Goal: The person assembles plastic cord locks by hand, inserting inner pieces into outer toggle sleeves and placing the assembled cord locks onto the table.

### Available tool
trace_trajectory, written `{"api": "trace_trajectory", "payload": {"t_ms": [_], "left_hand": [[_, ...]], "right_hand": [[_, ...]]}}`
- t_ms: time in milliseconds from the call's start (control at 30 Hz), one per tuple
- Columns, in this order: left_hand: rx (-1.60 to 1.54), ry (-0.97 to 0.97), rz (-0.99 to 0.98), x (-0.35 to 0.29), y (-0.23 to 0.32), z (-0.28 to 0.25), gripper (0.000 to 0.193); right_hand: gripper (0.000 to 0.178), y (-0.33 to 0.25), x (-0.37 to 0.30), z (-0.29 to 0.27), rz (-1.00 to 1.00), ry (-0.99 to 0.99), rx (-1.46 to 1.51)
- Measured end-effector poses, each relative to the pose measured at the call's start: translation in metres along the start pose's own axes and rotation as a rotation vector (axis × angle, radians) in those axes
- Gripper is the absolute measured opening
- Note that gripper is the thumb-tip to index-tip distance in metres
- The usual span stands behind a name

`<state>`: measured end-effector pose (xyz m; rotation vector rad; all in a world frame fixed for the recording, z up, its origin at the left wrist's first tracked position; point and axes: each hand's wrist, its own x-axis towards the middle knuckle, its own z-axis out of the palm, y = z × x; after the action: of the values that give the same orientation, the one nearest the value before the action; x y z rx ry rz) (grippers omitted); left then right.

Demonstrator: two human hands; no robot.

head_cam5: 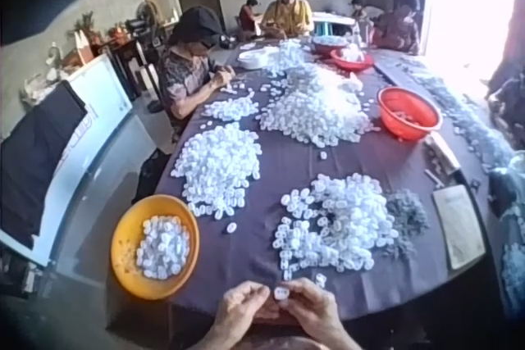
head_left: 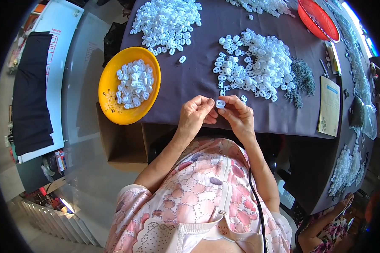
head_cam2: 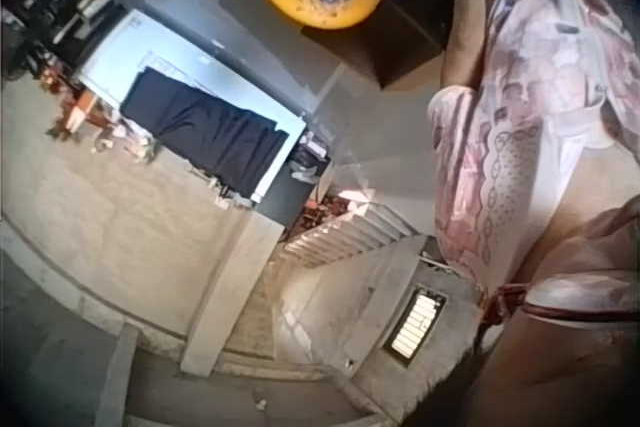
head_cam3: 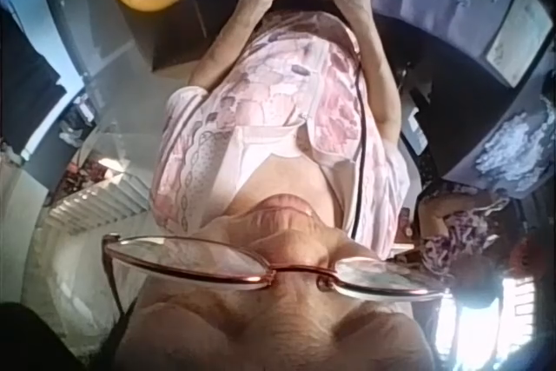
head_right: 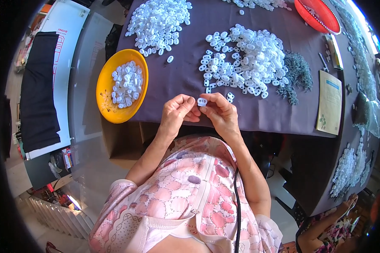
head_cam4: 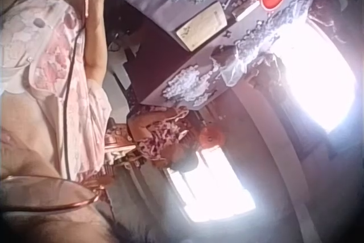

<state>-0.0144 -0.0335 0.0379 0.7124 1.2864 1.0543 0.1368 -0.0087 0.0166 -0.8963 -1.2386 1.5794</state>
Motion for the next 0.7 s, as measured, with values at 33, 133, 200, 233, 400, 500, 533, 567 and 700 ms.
{"api": "trace_trajectory", "payload": {"t_ms": [33,133,200,233,400,500,533,567,700], "left_hand": [[0.031,-0.003,0.001,0.002,-0.001,0.001,0.023],[0.068,-0.004,0.000,0.006,0.000,0.002,0.022],[0.074,0.000,-0.001,0.006,0.001,0.001,0.021],[0.075,0.025,0.004,0.006,0.003,0.001,0.021],[0.123,0.093,0.055,0.006,0.004,-0.005,0.024],[0.110,0.095,0.061,0.007,0.003,-0.008,0.024],[0.101,0.094,0.052,0.007,0.003,-0.008,0.023],[0.091,0.091,0.044,0.007,0.003,-0.008,0.023],[0.064,0.076,0.021,0.006,0.000,-0.009,0.022]], "right_hand": [[0.026,0.001,0.000,-0.001,0.002,0.001,0.000],[0.027,0.005,0.000,-0.003,0.005,-0.043,-0.038],[0.031,0.008,0.001,-0.003,0.021,-0.036,-0.006],[0.031,0.007,0.001,-0.001,0.021,-0.039,-0.006],[0.036,0.006,0.001,0.001,0.071,-0.020,-0.029],[0.036,0.004,0.001,0.003,0.096,-0.026,-0.062],[0.036,0.004,0.001,0.004,0.096,-0.027,-0.063],[0.035,0.005,0.001,0.005,0.093,-0.023,-0.094],[0.032,0.006,0.002,0.008,0.071,-0.014,-0.137]]}}
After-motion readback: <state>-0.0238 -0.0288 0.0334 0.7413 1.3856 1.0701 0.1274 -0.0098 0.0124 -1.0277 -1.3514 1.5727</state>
